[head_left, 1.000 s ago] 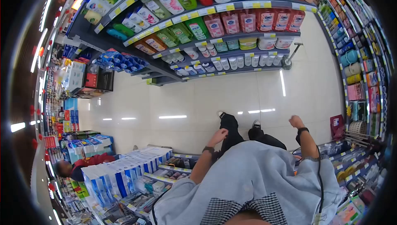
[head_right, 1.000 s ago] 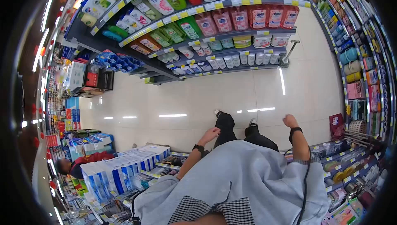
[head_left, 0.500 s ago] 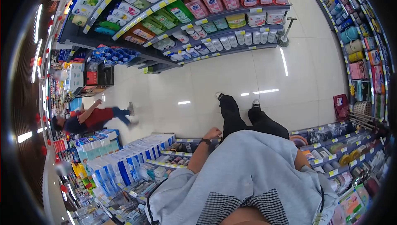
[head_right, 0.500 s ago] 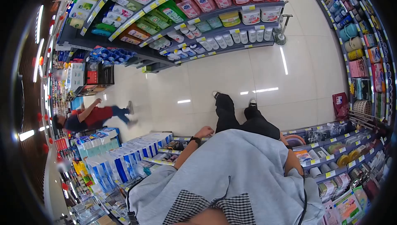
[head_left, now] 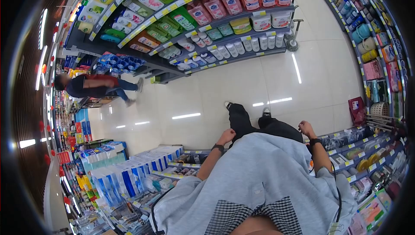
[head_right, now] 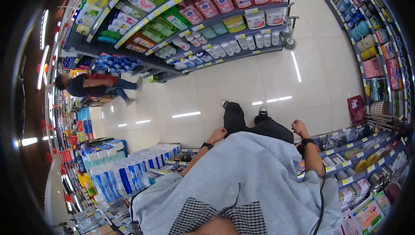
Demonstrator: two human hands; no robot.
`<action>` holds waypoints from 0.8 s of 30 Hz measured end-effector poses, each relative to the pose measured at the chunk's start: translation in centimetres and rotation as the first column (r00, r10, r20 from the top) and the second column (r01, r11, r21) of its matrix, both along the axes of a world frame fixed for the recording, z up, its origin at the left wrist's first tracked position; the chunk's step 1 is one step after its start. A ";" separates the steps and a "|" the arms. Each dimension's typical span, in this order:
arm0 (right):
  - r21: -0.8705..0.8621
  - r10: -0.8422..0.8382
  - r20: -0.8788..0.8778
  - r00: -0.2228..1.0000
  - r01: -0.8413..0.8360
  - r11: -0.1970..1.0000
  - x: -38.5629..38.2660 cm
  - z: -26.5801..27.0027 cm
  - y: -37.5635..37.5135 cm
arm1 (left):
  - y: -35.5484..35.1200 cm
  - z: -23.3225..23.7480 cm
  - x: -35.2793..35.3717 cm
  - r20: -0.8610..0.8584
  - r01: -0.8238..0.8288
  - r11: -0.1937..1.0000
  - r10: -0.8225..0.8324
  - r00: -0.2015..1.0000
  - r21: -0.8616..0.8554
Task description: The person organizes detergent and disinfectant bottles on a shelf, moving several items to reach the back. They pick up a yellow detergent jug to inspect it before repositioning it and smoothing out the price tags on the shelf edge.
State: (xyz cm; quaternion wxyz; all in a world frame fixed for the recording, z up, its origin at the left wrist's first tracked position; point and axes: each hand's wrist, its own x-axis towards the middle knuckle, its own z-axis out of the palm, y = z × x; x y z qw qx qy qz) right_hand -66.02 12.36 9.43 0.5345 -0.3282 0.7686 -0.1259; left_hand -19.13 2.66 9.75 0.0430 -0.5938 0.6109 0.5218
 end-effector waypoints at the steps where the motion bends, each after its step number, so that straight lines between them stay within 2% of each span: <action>1: -0.012 -0.011 0.009 1.000 0.011 1.000 -0.1 0.1 -0.1 | -0.2 0.1 0.0 -0.006 -0.025 0.999 0.026 1.000 0.030; 2: -0.021 -0.017 0.007 1.000 0.017 1.000 -0.1 0.1 -0.3 | -0.7 0.3 0.0 -0.008 -0.019 1.000 0.020 1.000 0.021; 4: -0.087 0.116 -0.056 0.992 -0.121 0.989 -0.1 -0.9 0.2 | -1.4 0.5 0.4 -0.074 -0.072 0.994 0.078 0.994 0.082; 5: -0.094 0.112 -0.056 0.992 -0.117 0.989 -0.1 -1.5 0.3 | -1.6 0.6 0.4 -0.074 -0.068 0.995 0.073 0.995 0.075; 7: -0.157 0.232 -0.159 0.960 -0.257 0.954 -0.1 -2.5 0.4 | -1.6 1.1 0.5 -0.087 -0.152 0.984 0.160 0.983 0.089; 8: -0.160 0.226 -0.158 0.961 -0.251 0.955 -0.2 -3.0 0.5 | -1.6 1.3 0.5 -0.086 -0.146 0.985 0.153 0.984 0.087; 10: 0.001 0.079 -0.017 0.997 -0.079 0.997 0.2 -0.6 -0.4 | -1.4 1.1 0.7 -0.117 -0.133 0.989 0.140 0.983 0.072; 14: 0.024 0.029 -0.028 0.999 -0.028 0.999 -0.1 0.0 -0.9 | -1.7 0.5 1.1 -0.072 -0.086 0.995 0.089 0.993 0.046; 17: 0.005 -0.059 0.057 0.997 0.059 0.998 -0.9 -1.7 -0.7 | -3.2 -0.3 1.7 0.012 -0.008 0.997 0.007 1.000 0.075; 21: 0.107 -0.041 0.008 0.999 0.040 0.993 -0.4 -3.4 -0.7 | -6.0 -0.7 2.6 0.030 0.058 0.998 -0.059 0.998 0.037; 23: 0.238 0.153 -0.014 0.988 -0.145 0.960 -0.3 -4.2 -1.6 | -8.2 0.9 1.8 0.032 0.138 0.986 -0.136 0.990 -0.095; 24: 0.199 0.164 -0.038 0.986 -0.154 0.968 0.2 -4.2 -2.2 | -9.7 0.7 1.9 0.169 0.296 0.951 -0.278 0.946 -0.091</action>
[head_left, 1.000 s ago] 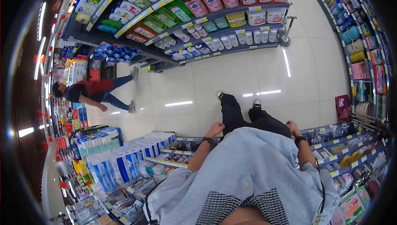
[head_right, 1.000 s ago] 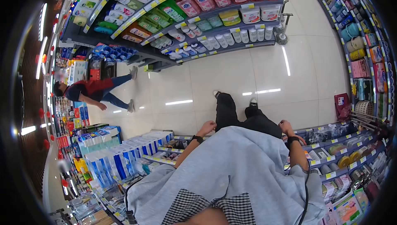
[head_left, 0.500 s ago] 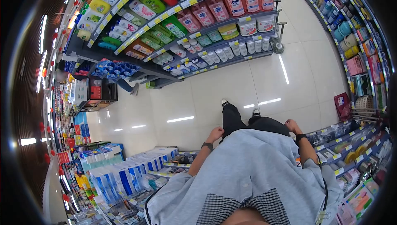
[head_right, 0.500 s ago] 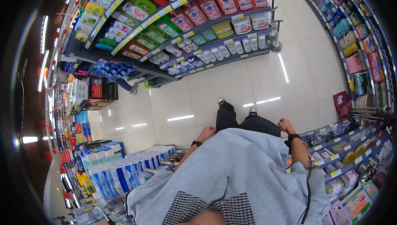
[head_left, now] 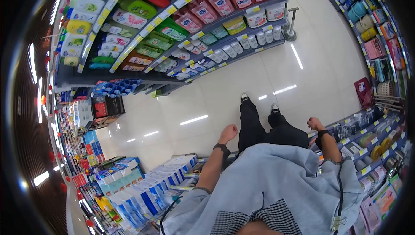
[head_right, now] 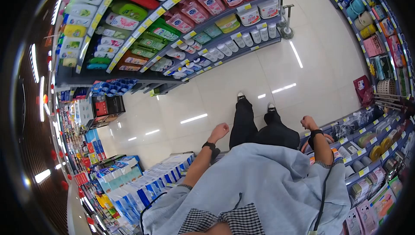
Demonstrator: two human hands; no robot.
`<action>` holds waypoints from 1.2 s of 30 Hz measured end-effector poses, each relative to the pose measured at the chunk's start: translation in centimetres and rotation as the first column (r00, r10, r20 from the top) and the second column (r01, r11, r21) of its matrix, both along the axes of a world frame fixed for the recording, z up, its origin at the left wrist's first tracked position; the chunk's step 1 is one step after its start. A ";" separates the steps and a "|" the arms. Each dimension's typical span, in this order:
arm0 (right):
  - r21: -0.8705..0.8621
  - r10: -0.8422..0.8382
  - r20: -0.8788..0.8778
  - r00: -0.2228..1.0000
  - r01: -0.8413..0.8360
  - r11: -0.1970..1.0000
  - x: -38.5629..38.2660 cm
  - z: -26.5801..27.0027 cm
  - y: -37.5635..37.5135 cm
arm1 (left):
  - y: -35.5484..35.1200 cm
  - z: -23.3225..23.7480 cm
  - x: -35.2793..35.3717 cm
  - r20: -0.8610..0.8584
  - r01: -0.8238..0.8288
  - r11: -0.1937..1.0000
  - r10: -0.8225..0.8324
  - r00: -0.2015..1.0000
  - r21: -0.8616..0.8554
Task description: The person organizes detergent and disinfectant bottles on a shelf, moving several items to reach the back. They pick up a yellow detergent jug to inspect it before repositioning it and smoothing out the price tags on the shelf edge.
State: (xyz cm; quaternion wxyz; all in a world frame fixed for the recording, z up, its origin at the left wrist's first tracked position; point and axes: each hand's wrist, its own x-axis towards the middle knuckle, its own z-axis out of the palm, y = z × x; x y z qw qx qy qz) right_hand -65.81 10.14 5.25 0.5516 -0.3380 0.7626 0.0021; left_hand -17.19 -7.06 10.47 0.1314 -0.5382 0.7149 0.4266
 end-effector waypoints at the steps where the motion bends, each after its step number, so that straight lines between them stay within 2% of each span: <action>1: 0.020 -0.008 0.004 1.000 0.008 1.000 0.5 0.3 -1.0 | -1.6 0.3 -0.3 0.004 0.008 1.000 -0.008 1.000 0.020; 3: -0.098 -0.147 0.067 0.987 0.153 0.983 2.4 0.8 -2.7 | -5.2 1.1 -0.6 0.184 0.199 0.967 -0.169 0.968 -0.160; 6: -0.137 -0.203 0.106 0.973 0.216 0.967 5.2 1.6 -5.6 | -12.3 -0.3 -2.0 0.265 0.349 0.922 -0.300 0.917 -0.165; 9: -0.046 -0.236 0.120 0.964 0.243 0.969 7.7 0.2 -7.4 | -18.9 -3.7 -4.0 0.282 0.437 0.878 -0.377 0.883 -0.196; 13: 0.038 -0.177 0.125 0.976 0.173 0.984 11.0 -6.2 -6.9 | -27.6 -8.6 -8.3 0.315 0.566 0.802 -0.495 0.809 -0.192; 15: 0.075 -0.162 0.133 0.978 0.153 0.985 13.3 -9.3 -6.4 | -30.8 -10.8 -10.2 0.301 0.453 0.872 -0.389 0.871 -0.185; 17: 0.189 -0.087 0.127 0.988 0.062 0.980 16.3 -12.5 -6.0 | -33.7 -13.5 -11.9 0.131 0.233 0.938 -0.206 0.970 -0.256; 18: 0.204 -0.088 0.147 0.985 0.057 0.977 18.0 -14.0 -5.7 | -35.1 -15.0 -12.8 0.084 0.169 0.948 -0.152 0.985 -0.269; 19: 0.304 -0.051 0.099 0.994 0.019 0.953 20.0 -15.6 -5.2 | -36.3 -16.5 -13.6 0.037 0.104 0.954 -0.098 0.995 -0.281; 20: 0.405 -0.009 0.059 0.998 -0.015 0.914 21.9 -16.9 -4.9 | -37.1 -18.0 -14.2 0.058 0.144 0.922 -0.132 0.990 -0.359; 21: 0.419 -0.017 0.082 0.996 -0.019 0.908 22.8 -17.3 -5.7 | -37.9 -19.4 -14.7 0.080 0.188 0.881 -0.171 0.982 -0.433; 22: 0.420 0.058 -0.006 0.998 -0.050 0.906 23.1 -16.9 -7.3 | -38.8 -20.8 -15.1 0.097 0.210 0.885 -0.187 0.978 -0.415; 24: 0.414 0.206 -0.123 0.971 -0.139 0.900 24.3 -18.4 -6.9 | -39.8 -23.4 -15.3 0.137 0.303 0.768 -0.275 0.952 -0.564; 25: 0.424 0.199 -0.103 0.975 -0.138 0.895 24.7 -18.2 -7.5 | -40.4 -24.3 -15.7 0.149 0.320 0.773 -0.286 0.946 -0.547; 27: 0.459 0.336 -0.165 0.927 -0.229 0.858 24.1 -17.7 -9.1 | -41.8 -26.2 -17.6 0.235 0.455 0.675 -0.397 0.887 -0.581; 28: 0.476 0.349 -0.174 0.921 -0.232 0.848 24.1 -17.8 -9.5 | -42.8 -27.3 -18.3 0.237 0.463 0.677 -0.404 0.883 -0.573; 30: 0.491 0.344 -0.179 0.922 -0.219 0.843 23.6 -18.0 -10.2 | -44.8 -29.2 -19.5 0.507 0.765 0.306 -0.603 0.616 -0.566; 31: 0.505 0.335 -0.188 0.923 -0.202 0.839 23.7 -17.8 -10.2 | -45.3 -29.7 -20.1 0.504 0.772 0.309 -0.613 0.609 -0.556; 33: 0.499 0.330 -0.184 0.926 -0.201 0.843 23.6 -17.7 -10.1 | -46.3 -31.0 -21.4 0.756 0.888 0.071 -0.496 0.427 -0.454; 34: 0.480 0.328 -0.196 0.924 -0.202 0.854 23.4 -17.8 -10.3 | -46.6 -31.7 -22.0 0.806 0.908 0.010 -0.458 0.376 -0.418; 35: 0.487 0.324 -0.196 0.926 -0.195 0.851 23.2 -17.8 -10.5 | -46.7 -32.4 -22.5 0.801 0.907 0.008 -0.466 0.375 -0.420; 36: 0.485 0.316 -0.183 0.931 -0.194 0.853 23.0 -17.8 -10.7 | -46.7 -32.5 -23.2 0.893 0.958 -0.074 -0.389 0.227 -0.275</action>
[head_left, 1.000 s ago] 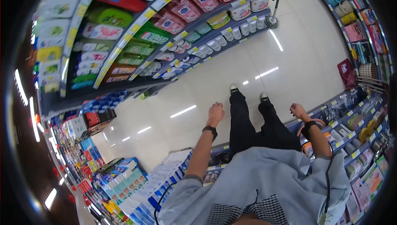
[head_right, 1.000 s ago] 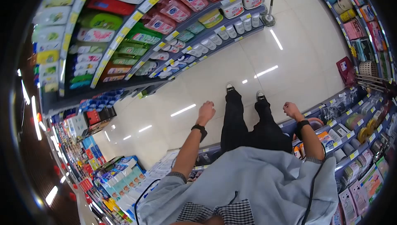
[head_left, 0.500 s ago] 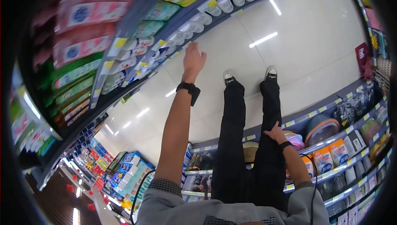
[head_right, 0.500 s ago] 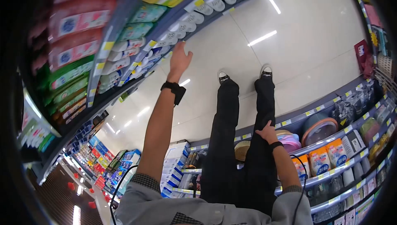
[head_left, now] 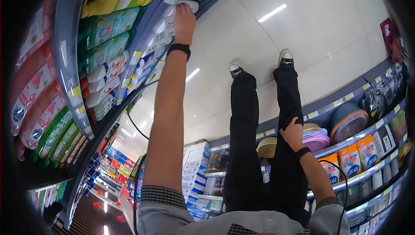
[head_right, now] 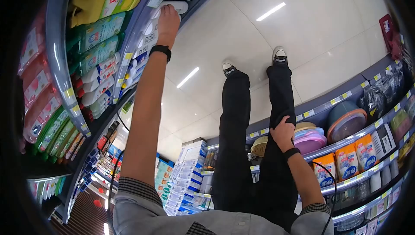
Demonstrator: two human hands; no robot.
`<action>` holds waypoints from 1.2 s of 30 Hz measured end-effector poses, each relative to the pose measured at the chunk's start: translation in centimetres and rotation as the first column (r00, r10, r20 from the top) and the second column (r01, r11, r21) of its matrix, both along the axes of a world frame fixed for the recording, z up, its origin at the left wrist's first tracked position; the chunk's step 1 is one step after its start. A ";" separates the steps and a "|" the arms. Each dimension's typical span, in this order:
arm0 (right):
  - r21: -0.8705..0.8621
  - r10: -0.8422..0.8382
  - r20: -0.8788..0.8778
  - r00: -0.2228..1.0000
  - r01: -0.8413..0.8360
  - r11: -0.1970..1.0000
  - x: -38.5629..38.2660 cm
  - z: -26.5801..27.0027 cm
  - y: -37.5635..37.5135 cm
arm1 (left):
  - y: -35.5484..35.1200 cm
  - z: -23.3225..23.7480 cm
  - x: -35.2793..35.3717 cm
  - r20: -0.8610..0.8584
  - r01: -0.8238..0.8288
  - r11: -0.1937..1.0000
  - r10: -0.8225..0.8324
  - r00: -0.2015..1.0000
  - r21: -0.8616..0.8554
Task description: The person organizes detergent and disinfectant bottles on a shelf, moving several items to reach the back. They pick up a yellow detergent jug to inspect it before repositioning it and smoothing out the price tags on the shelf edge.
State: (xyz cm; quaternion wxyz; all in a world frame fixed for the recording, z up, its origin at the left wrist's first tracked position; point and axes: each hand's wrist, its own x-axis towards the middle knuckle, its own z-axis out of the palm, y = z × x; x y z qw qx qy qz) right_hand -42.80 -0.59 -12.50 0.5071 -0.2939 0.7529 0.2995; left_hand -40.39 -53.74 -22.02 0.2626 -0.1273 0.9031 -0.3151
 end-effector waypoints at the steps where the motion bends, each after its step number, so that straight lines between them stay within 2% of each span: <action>1: 0.001 -0.009 0.013 1.000 0.009 1.000 -0.2 0.0 -0.1 | 0.1 0.0 -0.6 0.152 0.056 0.993 -0.040 0.988 -0.103; 5: -0.016 -0.018 -0.011 1.000 0.018 1.000 0.3 -0.4 -0.1 | -1.1 -1.1 -1.2 0.178 0.105 0.981 -0.075 0.981 -0.164; 7: -0.014 0.015 -0.082 0.997 -0.016 1.000 0.5 -0.7 -0.1 | -0.8 -0.5 -1.6 0.285 0.107 0.974 -0.047 0.957 -0.199; 8: -0.001 0.006 -0.093 0.996 -0.006 1.000 0.7 -0.9 -0.1 | -0.7 -0.5 -1.6 0.289 0.114 0.974 -0.054 0.956 -0.196; 10: 0.010 0.002 -0.087 0.996 -0.001 1.000 0.8 -1.0 0.0 | -0.8 -0.8 -1.4 0.420 0.192 0.944 -0.065 0.905 -0.268; 11: 0.019 0.003 -0.086 0.996 -0.001 1.000 0.6 -1.1 0.0 | -1.0 -1.0 -1.3 0.419 0.193 0.943 -0.065 0.906 -0.270; 14: 0.070 -0.040 -0.071 0.997 0.045 0.997 -0.1 -0.3 -1.3 | -1.9 -1.9 -0.6 0.393 0.238 0.915 -0.098 0.914 -0.326; 16: 0.061 -0.048 -0.071 0.996 0.053 0.997 0.0 -0.4 -1.2 | -2.6 -2.0 0.1 0.351 0.336 0.903 -0.233 0.907 -0.267; 17: 0.054 -0.057 -0.071 0.996 0.061 0.997 -0.1 -0.5 -1.1 | -2.9 -2.1 0.3 0.350 0.335 0.903 -0.233 0.908 -0.269; 19: 0.031 -0.064 -0.068 0.996 0.066 0.997 -0.1 -0.8 -0.7 | -3.4 -2.4 0.6 0.209 0.344 0.912 -0.300 0.931 -0.223; 22: 0.032 -0.099 -0.030 0.995 0.100 0.994 -0.3 -0.1 -0.9 | -3.8 -2.0 1.1 0.163 0.358 0.915 -0.330 0.930 -0.186; 24: 0.041 -0.126 -0.014 0.992 0.126 0.991 -1.5 -0.4 -1.4 | -4.0 -2.4 0.7 0.138 0.316 0.932 -0.294 0.946 -0.177; 27: 0.052 -0.331 0.242 0.912 0.329 0.943 -4.6 -1.8 -1.8 | -4.2 -2.7 0.9 0.107 0.278 0.951 -0.265 0.958 -0.134; 28: -0.048 -0.272 0.310 0.911 0.301 0.952 -5.9 -2.3 -4.1 | -4.2 -2.4 0.9 0.090 0.280 0.954 -0.271 0.958 -0.109; 29: -0.319 -0.220 0.316 0.923 0.321 0.891 -6.4 -3.8 -5.7 | -4.2 -2.3 1.0 0.091 0.276 0.955 -0.267 0.959 -0.109; 30: -0.499 -0.252 0.388 0.886 0.433 0.751 -7.3 -5.0 -9.1 | -4.3 -2.2 1.0 0.037 0.288 0.953 -0.286 0.958 -0.099; 31: -0.617 -0.236 0.428 0.872 0.473 0.629 -8.3 -5.4 -13.4 | -4.4 -2.1 1.2 -0.015 0.299 0.950 -0.302 0.953 -0.090; 32: -0.729 -0.146 0.403 0.904 0.413 0.547 -8.9 -6.4 -17.4 | -4.2 -1.8 1.5 -0.011 0.293 0.952 -0.295 0.955 -0.091; 34: -0.729 -0.162 0.510 0.845 0.524 0.440 -10.1 -7.1 -27.0 | -3.6 -1.1 1.6 -0.212 0.085 0.983 -0.050 0.976 0.161; 35: -0.794 -0.135 0.517 0.845 0.533 0.292 -10.2 -7.2 -31.0 | -2.9 -0.3 1.5 -0.203 0.084 0.985 -0.051 0.978 0.154; 36: -0.809 -0.113 0.539 0.835 0.551 0.207 -9.8 -8.0 -34.6 | -1.8 0.9 1.4 -0.302 0.076 0.984 -0.024 0.953 0.159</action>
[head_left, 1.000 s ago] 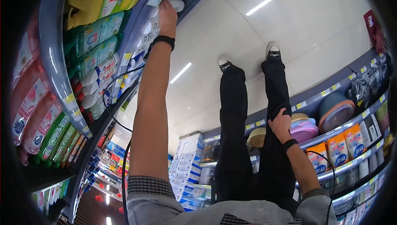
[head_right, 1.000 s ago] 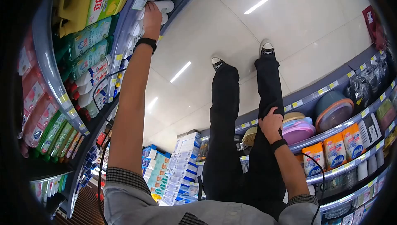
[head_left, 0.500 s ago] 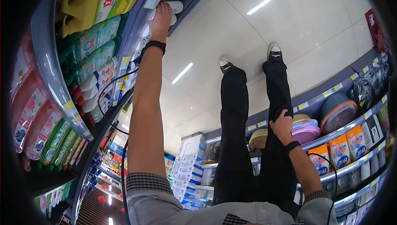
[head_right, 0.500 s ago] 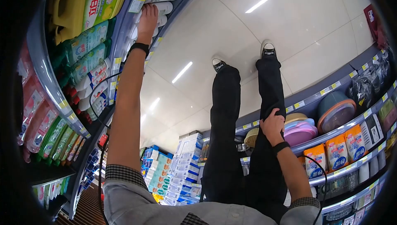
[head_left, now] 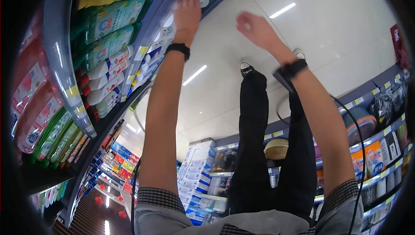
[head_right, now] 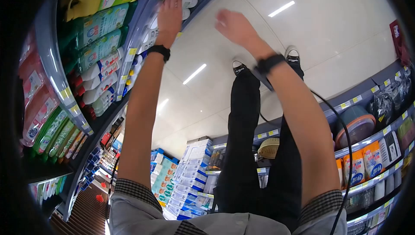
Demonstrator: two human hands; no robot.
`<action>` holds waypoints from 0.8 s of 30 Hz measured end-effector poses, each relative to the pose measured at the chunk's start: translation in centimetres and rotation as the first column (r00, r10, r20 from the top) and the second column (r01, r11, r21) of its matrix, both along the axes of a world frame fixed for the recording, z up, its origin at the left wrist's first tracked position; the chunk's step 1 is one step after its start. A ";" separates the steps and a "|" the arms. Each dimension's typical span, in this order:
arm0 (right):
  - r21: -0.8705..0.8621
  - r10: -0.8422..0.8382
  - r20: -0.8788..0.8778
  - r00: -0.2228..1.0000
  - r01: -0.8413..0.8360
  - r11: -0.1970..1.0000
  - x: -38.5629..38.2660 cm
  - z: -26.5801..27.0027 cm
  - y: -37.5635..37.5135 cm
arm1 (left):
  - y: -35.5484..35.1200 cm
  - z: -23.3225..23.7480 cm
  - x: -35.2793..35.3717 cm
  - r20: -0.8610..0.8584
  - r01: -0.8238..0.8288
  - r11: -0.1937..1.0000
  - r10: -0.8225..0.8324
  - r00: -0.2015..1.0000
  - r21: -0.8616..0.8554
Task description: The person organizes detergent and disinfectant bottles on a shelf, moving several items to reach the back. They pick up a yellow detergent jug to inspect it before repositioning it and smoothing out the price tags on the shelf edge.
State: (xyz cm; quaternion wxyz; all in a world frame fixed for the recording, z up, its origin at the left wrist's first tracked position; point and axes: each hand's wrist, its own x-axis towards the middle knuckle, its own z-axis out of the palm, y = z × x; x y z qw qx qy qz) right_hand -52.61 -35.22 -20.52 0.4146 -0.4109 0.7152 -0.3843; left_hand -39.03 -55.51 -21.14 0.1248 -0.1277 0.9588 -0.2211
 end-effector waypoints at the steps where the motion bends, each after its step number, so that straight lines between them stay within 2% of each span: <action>1: -0.071 -0.024 -0.011 1.000 0.024 0.997 0.7 -0.8 -3.3 | 1.3 1.0 0.0 -0.103 -0.021 1.000 0.023 0.994 0.019; 2: -0.139 -0.054 -0.023 0.998 0.051 0.989 1.4 -1.4 -6.1 | 2.6 1.8 0.4 -0.099 -0.018 1.000 0.020 0.995 0.017; 3: -0.183 -0.073 -0.020 0.997 0.068 0.981 2.0 -1.9 -8.3 | 3.8 2.6 0.8 -0.219 -0.178 0.962 0.223 0.950 0.207; 4: -0.222 -0.089 -0.016 0.996 0.083 0.972 2.6 -2.3 -9.9 | 4.6 2.6 1.2 -0.289 -0.300 0.862 0.434 0.853 0.409; 5: -0.214 -0.083 -0.010 0.996 0.079 0.974 3.2 -2.9 -11.2 | 5.0 2.3 1.5 -0.280 -0.307 0.857 0.441 0.853 0.413; 7: -0.289 -0.107 -0.061 0.992 0.085 0.953 4.0 -3.1 -13.3 | 5.3 1.3 2.7 -0.367 -0.449 0.689 0.701 0.611 0.569; 8: -0.288 -0.092 -0.048 0.995 0.075 0.955 4.4 -2.9 -14.0 | 5.2 0.8 3.0 -0.422 -0.431 0.762 0.634 0.648 0.484; 10: -0.257 0.096 -0.187 0.978 -0.142 0.956 3.7 -3.0 -14.7 | 4.5 0.5 3.7 -0.408 -0.442 0.780 0.614 0.676 0.443; 11: -0.250 0.108 -0.194 0.975 -0.156 0.956 3.6 -3.2 -15.0 | 4.3 0.2 3.6 -0.395 -0.430 0.805 0.581 0.711 0.410; 13: -0.253 0.189 -0.184 0.965 -0.232 0.939 3.7 -4.4 -15.8 | 3.8 0.7 3.5 -0.368 -0.450 0.782 0.608 0.703 0.432; 15: -0.214 0.232 -0.131 0.964 -0.256 0.943 3.9 -4.9 -16.6 | 3.7 1.8 3.6 -0.204 -0.544 0.684 0.694 0.690 0.487; 17: -0.187 0.275 -0.067 0.959 -0.283 0.941 4.9 -4.9 -17.2 | 3.4 1.1 4.4 -0.245 -0.516 0.711 0.672 0.698 0.479; 18: -0.211 0.250 -0.131 0.959 -0.274 0.938 5.2 -5.6 -17.4 | 3.2 1.1 4.6 -0.303 -0.472 0.736 0.648 0.699 0.485; 20: -0.261 0.203 -0.294 0.934 -0.282 0.923 5.3 -6.9 -17.6 | 2.7 1.2 5.1 -0.291 -0.471 0.731 0.649 0.703 0.494; 21: -0.257 0.204 -0.296 0.933 -0.284 0.924 5.4 -6.5 -17.6 | 2.6 1.2 5.0 -0.282 -0.458 0.728 0.644 0.711 0.510; 23: -0.091 0.271 -0.299 0.915 -0.310 0.947 5.4 -5.2 -17.5 | 2.6 1.2 5.2 -0.285 -0.454 0.705 0.665 0.690 0.545; 24: -0.087 0.273 -0.305 0.912 -0.312 0.946 5.3 -4.3 -17.5 | 2.5 1.1 5.2 -0.290 -0.451 0.683 0.685 0.668 0.575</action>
